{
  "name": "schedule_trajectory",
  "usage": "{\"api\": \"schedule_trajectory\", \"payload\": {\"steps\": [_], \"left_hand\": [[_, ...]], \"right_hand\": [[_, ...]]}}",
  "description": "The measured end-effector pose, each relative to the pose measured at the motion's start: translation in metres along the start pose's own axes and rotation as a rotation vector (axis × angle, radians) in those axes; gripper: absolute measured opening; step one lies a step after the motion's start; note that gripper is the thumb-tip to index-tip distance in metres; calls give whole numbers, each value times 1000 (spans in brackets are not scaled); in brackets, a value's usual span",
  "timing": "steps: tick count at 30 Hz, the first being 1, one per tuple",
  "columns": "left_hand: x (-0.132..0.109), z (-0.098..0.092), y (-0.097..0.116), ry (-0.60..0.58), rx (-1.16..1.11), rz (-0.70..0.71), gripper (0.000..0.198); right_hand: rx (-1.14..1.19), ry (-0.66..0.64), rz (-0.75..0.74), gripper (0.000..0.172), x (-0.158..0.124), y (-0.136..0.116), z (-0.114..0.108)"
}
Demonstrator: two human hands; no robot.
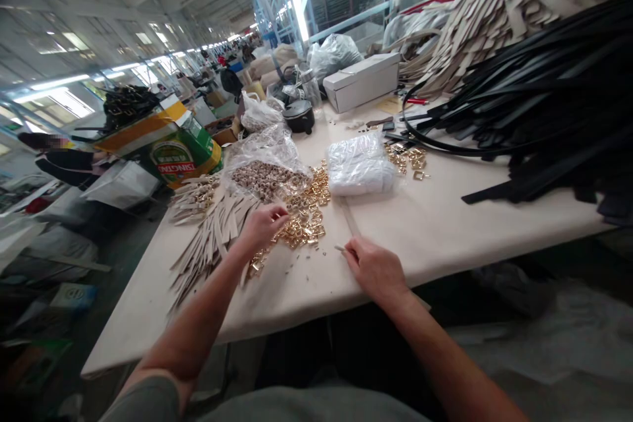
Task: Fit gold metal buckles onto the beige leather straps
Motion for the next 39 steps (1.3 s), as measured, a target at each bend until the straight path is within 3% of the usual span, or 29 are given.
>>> {"api": "schedule_trajectory", "payload": {"steps": [3, 6, 13, 16, 18, 21, 23, 26, 29, 34, 39], "left_hand": [[41, -24, -40, 73, 321, -59, 15], [66, -25, -67, 43, 348, -108, 16], [78, -32, -81, 107, 158, -197, 9], [62, -36, -72, 169, -46, -213, 16], [41, -27, -61, 212, -474, -234, 25], [0, 5, -38, 227, -1233, -336, 35], [-30, 29, -20, 199, -1470, -445, 34], [-69, 56, 5, 139, -1639, -581, 25], [-91, 70, 26, 72, -1734, -608, 23], [-105, 76, 46, 40, -1783, -567, 28], [-110, 78, 49, 67, -1735, -581, 25]], "right_hand": [[24, 35, 10, 18, 3, 8, -2], [35, 49, -14, 20, 1, 7, -2], [65, 79, -35, 22, -3, 5, -6], [112, 78, -37, 22, -2, 5, -8], [152, 84, -37, 23, -2, 6, -10], [212, 112, -27, 25, -3, 5, -15], [251, 132, -22, 25, -6, -1, -20], [302, 152, -50, 21, -14, -20, -29], [327, 151, -128, 18, -20, -47, -38], [280, 158, -208, 21, -25, -79, -48], [212, 123, -216, 22, -27, -85, -44]]}}
Point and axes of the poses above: each hand's wrist, its own x-axis towards the middle knuckle, its own z-axis out of the palm, y = z × x, the point moved 9 cm from there along x, towards the middle knuckle, and after that the axes turned 3 degrees about z, right-handed, at the moved point
